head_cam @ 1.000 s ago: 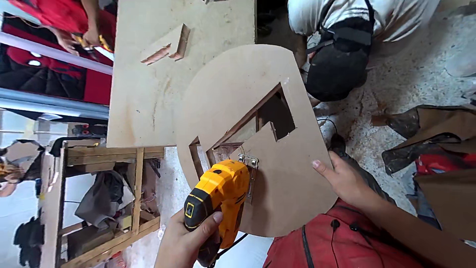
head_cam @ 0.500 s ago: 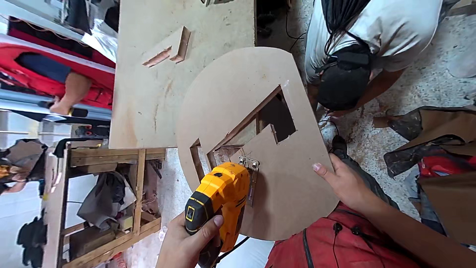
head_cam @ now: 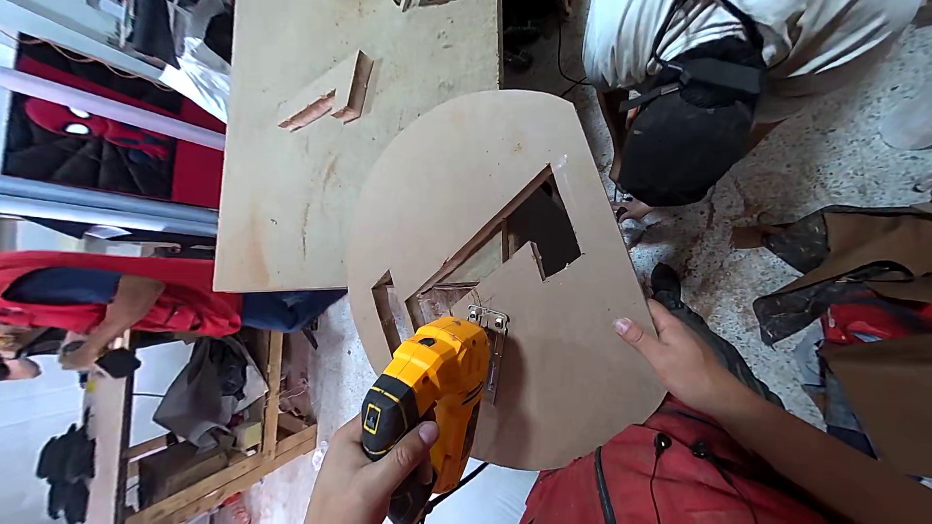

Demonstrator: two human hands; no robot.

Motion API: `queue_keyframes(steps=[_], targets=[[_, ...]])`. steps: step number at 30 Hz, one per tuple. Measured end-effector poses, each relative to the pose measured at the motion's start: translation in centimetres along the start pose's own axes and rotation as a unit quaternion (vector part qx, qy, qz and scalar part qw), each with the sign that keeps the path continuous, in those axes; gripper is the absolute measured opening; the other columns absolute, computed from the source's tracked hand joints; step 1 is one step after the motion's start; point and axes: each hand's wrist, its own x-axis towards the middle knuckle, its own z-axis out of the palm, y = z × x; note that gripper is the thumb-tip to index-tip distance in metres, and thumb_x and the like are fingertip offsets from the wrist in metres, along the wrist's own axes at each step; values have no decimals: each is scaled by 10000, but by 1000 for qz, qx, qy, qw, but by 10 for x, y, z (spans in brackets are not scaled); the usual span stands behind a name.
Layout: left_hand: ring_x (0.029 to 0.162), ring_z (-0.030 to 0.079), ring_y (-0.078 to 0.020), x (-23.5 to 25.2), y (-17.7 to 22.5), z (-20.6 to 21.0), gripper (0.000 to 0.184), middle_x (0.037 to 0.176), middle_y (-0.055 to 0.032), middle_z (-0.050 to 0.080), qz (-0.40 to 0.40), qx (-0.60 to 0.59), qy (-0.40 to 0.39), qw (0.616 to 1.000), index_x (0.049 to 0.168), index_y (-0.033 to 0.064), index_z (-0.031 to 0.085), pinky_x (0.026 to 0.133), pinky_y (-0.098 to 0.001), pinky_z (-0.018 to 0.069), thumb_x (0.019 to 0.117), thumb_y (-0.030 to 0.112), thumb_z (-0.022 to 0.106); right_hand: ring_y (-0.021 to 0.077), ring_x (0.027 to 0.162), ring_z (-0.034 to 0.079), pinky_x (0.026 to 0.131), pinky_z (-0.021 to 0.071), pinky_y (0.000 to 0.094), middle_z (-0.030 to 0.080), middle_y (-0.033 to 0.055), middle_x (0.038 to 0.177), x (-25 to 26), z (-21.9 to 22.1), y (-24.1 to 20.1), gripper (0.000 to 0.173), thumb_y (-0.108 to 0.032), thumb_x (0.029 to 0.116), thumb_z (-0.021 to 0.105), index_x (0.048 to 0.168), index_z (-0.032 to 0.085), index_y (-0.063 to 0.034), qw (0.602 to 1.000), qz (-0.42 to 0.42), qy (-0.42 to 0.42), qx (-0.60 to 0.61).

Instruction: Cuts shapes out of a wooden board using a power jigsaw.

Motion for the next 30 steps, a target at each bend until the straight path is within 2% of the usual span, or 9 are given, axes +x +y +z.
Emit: queue_keyframes(steps=[13, 21, 24, 27, 30], targets=[[553, 668, -270, 0, 2, -1, 439, 832, -178, 714, -5, -4, -6, 1000, 1022, 19, 694, 516, -395, 609, 831, 386, 840, 160, 968, 718, 839, 599, 488, 724, 11, 1014, 1, -1, 1, 527, -635, 970, 565, 1315, 577, -238, 1000, 10, -9, 4], [549, 667, -260, -1, 3, 1, 429, 809, -164, 711, -8, 2, 4, 1000, 1007, 15, 692, 515, -393, 609, 828, 376, 840, 146, 955, 719, 826, 603, 477, 726, -3, 1006, 1, 1, 2, 553, -667, 957, 554, 1311, 587, -244, 1000, 5, -1, -8], [613, 692, -286, 0, 3, -1, 407, 819, -174, 713, -7, 4, -5, 1000, 1009, 5, 695, 578, -425, 625, 839, 348, 831, 156, 942, 714, 817, 598, 488, 716, 10, 996, -1, 1, 1, 558, -664, 962, 548, 1298, 589, -220, 1000, -3, 3, -14], [709, 726, -306, 0, 2, -4, 395, 870, -183, 729, -3, 8, -17, 1000, 1024, 14, 703, 670, -455, 644, 841, 338, 835, 115, 940, 714, 816, 611, 448, 718, -21, 997, -1, 3, 2, 568, -689, 943, 549, 1289, 596, -240, 1000, -18, 15, -6], [729, 737, -318, -2, 3, -3, 365, 891, -188, 736, -6, -1, -19, 1000, 1046, 16, 698, 695, -465, 652, 851, 295, 829, 99, 911, 712, 781, 614, 424, 711, -41, 970, 0, 5, 5, 580, -721, 932, 526, 1264, 601, -252, 999, -29, 23, -7]])
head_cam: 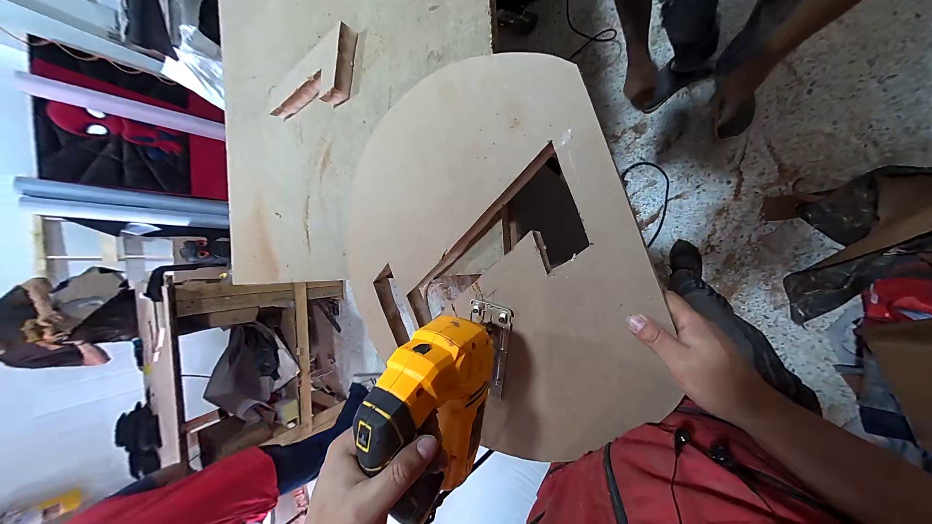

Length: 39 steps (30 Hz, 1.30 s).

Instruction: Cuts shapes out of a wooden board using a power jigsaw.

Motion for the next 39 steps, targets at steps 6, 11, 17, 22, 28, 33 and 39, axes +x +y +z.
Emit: queue_keyframes(steps=[6, 11, 17, 22, 28, 33, 39], targets=[[559, 670, -242, 0, -2, 3, 269, 745, -126, 699, 0, 36, 12, 999, 981, 41, 693, 522, -392, 603, 871, 267, 788, 95, 841, 712, 702, 617, 402, 699, -55, 900, 2, 2, 5, 606, -765, 910, 509, 1247, 594, -268, 1000, -3, 6, 0], [552, 669, -229, 0, 3, 7, 238, 739, -111, 698, -8, 34, 15, 999, 985, 48, 686, 516, -376, 603, 872, 235, 780, 84, 819, 710, 670, 613, 385, 696, -58, 886, 2, 3, 3, 614, -750, 921, 503, 1280, 581, -257, 1000, 3, 7, -5], [550, 666, -223, -2, 3, 11, 230, 741, -113, 698, -20, 19, 22, 999, 994, 41, 677, 521, -365, 600, 878, 212, 778, 63, 825, 706, 677, 612, 378, 695, -74, 884, 2, 5, 5, 662, -798, 895, 477, 1281, 587, -271, 1000, 5, 15, -8], [552, 666, -216, -1, 2, 11, 219, 742, -109, 699, -13, 16, 18, 1000, 988, 50, 687, 516, -362, 599, 882, 218, 779, 79, 801, 706, 655, 608, 391, 692, -69, 877, 1, 5, 6, 658, -783, 903, 485, 1285, 586, -257, 1000, 0, 13, -9], [544, 664, -214, -1, 3, 13, 218, 747, -109, 701, -9, 11, 26, 1000, 989, 50, 684, 510, -358, 599, 880, 213, 779, 49, 811, 704, 662, 610, 353, 692, -90, 879, 0, 7, 7, 650, -781, 904, 487, 1281, 584, -261, 1000, -10, 18, -4], [540, 664, -223, 1, 1, 12, 238, 733, -115, 694, -9, 11, 30, 999, 970, 49, 688, 508, -367, 600, 868, 235, 795, 32, 836, 701, 684, 607, 333, 692, -96, 892, 0, 7, 5, 641, -773, 907, 495, 1289, 580, -266, 1000, -10, 18, -3], [540, 663, -213, 1, 3, 12, 240, 740, -109, 697, -10, 13, 26, 1000, 981, 50, 689, 509, -354, 598, 874, 238, 792, 29, 865, 707, 707, 615, 330, 708, -91, 928, -1, 6, 4, 658, -759, 909, 505, 1342, 563, -267, 1000, 1, 11, 6]])
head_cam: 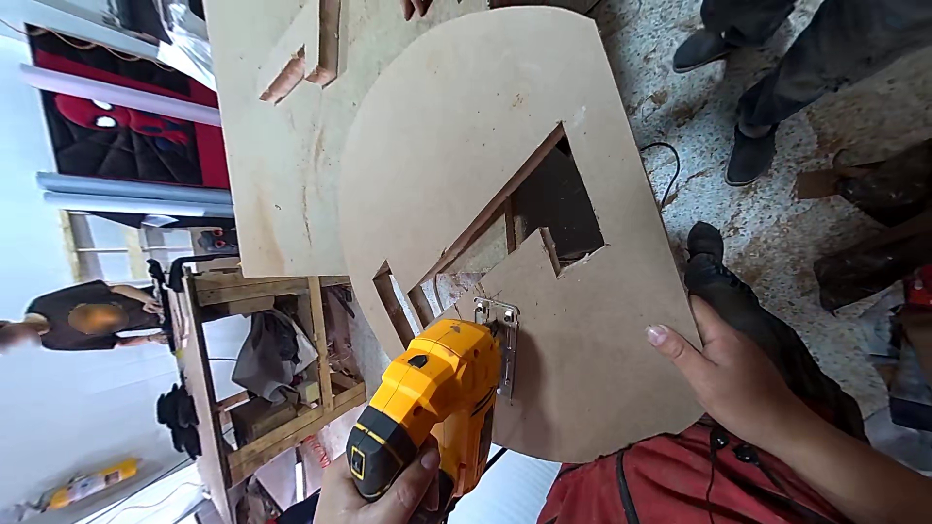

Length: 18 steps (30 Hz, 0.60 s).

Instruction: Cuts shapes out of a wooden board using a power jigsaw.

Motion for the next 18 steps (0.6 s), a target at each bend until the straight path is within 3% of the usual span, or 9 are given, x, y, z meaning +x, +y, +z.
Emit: queue_keyframes(steps=[8, 18], targets=[[562, 670, -199, 0, 2, 1, 179, 744, -88, 704, 6, 6, -1, 1000, 977, 50, 686, 529, -366, 601, 886, 181, 766, 38, 851, 706, 697, 617, 330, 704, -91, 931, 2, 1, 5, 728, -815, 878, 485, 1322, 579, -246, 1000, -8, 3, 0], [549, 674, -213, 2, 2, -2, 210, 732, -100, 704, 0, 19, -12, 1000, 977, 58, 691, 520, -362, 607, 882, 224, 778, 53, 825, 706, 672, 608, 360, 699, -78, 896, 3, -1, 1, 696, -786, 894, 483, 1327, 576, -248, 1000, -1, 5, -18]])
